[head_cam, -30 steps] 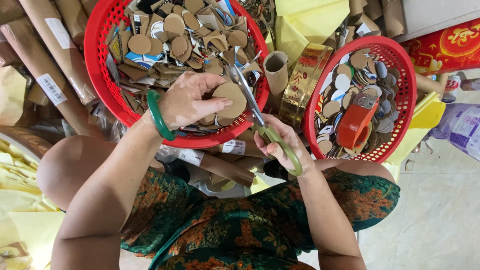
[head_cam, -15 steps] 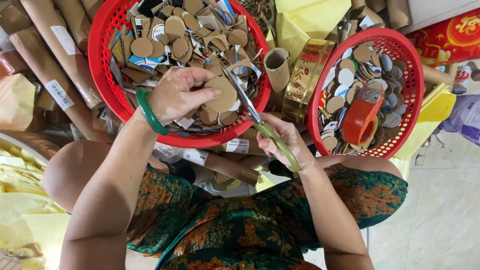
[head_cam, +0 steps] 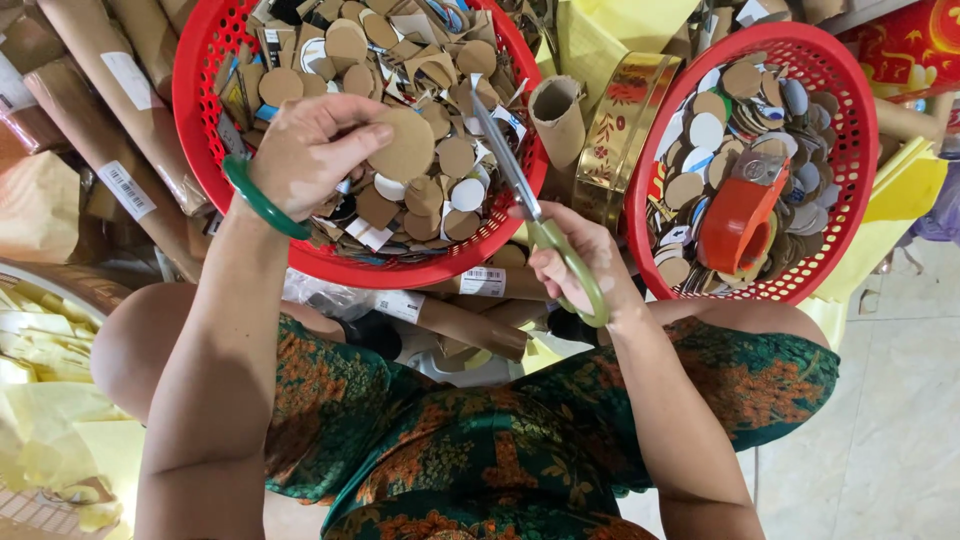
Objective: Cutting circular shapes from cardboard pieces using scissors.
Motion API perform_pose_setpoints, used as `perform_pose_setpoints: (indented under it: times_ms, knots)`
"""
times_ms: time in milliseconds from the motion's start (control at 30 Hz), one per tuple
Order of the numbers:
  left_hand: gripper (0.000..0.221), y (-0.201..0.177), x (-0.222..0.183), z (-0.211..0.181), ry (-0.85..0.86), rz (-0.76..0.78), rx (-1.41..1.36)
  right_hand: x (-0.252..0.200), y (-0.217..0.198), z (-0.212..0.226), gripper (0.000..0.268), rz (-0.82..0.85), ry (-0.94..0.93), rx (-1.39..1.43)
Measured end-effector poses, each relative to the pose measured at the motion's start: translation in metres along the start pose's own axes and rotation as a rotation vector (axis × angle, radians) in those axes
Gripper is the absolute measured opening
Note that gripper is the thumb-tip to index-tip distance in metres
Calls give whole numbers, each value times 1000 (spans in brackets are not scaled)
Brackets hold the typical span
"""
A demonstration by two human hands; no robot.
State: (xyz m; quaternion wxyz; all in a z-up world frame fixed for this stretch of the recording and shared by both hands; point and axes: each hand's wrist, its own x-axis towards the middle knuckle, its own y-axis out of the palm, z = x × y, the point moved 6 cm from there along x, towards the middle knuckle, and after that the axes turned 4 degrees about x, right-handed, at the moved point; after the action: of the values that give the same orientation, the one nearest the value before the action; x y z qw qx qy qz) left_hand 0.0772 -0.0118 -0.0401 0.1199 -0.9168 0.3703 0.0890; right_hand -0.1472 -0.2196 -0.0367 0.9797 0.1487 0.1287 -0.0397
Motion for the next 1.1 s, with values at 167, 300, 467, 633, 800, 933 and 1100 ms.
perform_pose_setpoints:
  times_ms: [167,300,467,633,800,933,1100]
  knots:
    - [19,2,7,3,37,63,55,-2,4,1,57,-41,63,-68]
    - [20,-13,20,35,58,-197,120,1,-1,-5,56,-83,90,-116]
    - [34,10,45,73,-99,-93,521,4,6,-9,53,-99,121,-191]
    - [62,62,66,166,-176,255,1209,11,2,-17,50,-111,171,-243]
    - [69,62,65,193,-368,288,1410,20,-1,-25,48,-137,238,-185]
    - [68,54,76,212,-376,168,1471,27,0,-34,50,-106,205,-180]
    - [72,47,85,221,-444,334,1582,37,3,-36,54,-130,301,-231]
